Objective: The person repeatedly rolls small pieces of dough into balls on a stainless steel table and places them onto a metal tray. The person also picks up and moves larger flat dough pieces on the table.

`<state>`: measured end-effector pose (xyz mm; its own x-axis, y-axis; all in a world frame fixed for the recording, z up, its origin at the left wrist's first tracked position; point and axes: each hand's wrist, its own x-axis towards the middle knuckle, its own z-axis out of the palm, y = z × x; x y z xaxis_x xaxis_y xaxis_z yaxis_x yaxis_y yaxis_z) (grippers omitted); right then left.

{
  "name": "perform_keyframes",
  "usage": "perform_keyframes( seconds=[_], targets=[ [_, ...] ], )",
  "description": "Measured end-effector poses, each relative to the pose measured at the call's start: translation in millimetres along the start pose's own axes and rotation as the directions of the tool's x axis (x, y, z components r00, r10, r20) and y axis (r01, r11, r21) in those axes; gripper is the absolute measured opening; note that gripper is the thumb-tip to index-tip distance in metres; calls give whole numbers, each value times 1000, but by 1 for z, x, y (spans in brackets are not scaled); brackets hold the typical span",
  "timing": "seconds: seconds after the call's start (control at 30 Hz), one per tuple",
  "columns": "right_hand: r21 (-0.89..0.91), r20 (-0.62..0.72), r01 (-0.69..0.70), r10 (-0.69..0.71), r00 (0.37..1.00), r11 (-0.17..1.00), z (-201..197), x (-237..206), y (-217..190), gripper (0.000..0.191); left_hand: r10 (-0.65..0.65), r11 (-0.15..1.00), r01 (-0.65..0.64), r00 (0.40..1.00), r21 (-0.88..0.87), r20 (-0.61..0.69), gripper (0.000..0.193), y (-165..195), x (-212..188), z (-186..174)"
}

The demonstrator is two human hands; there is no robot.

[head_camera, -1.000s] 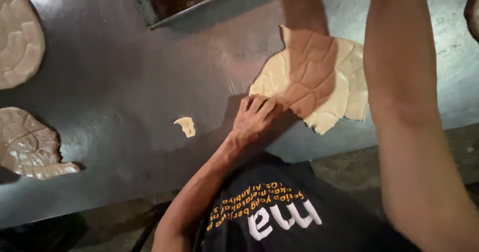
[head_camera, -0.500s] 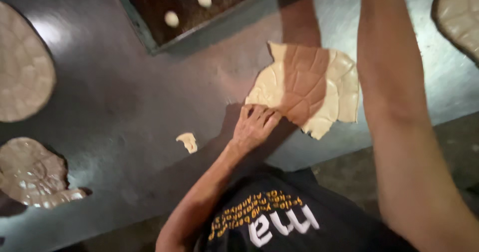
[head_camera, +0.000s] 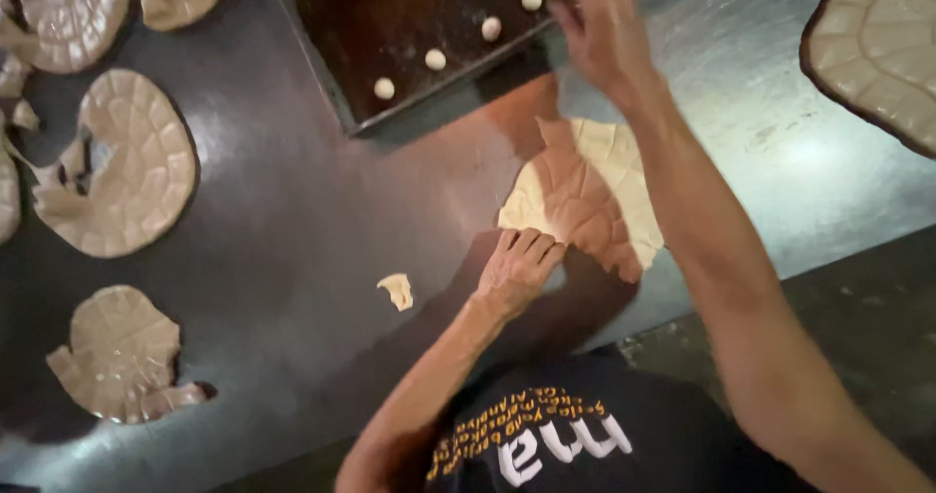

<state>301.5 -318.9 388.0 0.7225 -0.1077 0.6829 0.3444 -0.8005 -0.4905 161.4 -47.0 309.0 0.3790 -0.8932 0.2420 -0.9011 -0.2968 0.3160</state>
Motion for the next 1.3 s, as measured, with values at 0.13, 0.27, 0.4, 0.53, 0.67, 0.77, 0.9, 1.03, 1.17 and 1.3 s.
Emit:
perform_keyframes(
  seconds=[0.13,0.27,0.4,0.53,0.67,0.77,0.9,1.03,1.17,1.3],
  targets=[
    [243,270,-192,124,955,951,-15,-98,-74,19,188,982,-180,970,-62,156,25,11,-28,4],
    [213,420,-398,284,862,892,-26,-187,-112,21,158,921,-19,931,-389,329,24,29,-82,7],
    [161,387,-623,532,753,765,-45,-217,-139,21,-206,520,492,866,-699,456,20,34,-126,3],
    [240,417,-656,534,735,715,-58,-223,-189,31,-626,94,425,728,-900,278,21,19,-137,-2],
    [329,455,-345,172,874,879,-32,-224,-246,63,-733,-324,72,612,-943,298,28,8,-139,-15],
    [234,416,-269,154,896,935,-3,-222,-281,57,-683,-518,-89,642,-851,349,25,10,-143,-25],
    [118,386,-193,134,913,974,26,-221,-310,48,-849,-62,48,522,-997,78,25,7,-145,-29],
    [53,383,-138,107,917,989,47,-237,-324,46,-859,270,177,488,-946,-154,26,-8,-153,-24],
    [131,385,-290,221,896,948,64,-259,-325,35,-827,385,289,530,-877,-189,22,-18,-166,-18],
    [218,663,-856,572,482,468,70,-276,-318,18,-776,379,310,619,-872,-118,17,-26,-175,-6]
  ],
)
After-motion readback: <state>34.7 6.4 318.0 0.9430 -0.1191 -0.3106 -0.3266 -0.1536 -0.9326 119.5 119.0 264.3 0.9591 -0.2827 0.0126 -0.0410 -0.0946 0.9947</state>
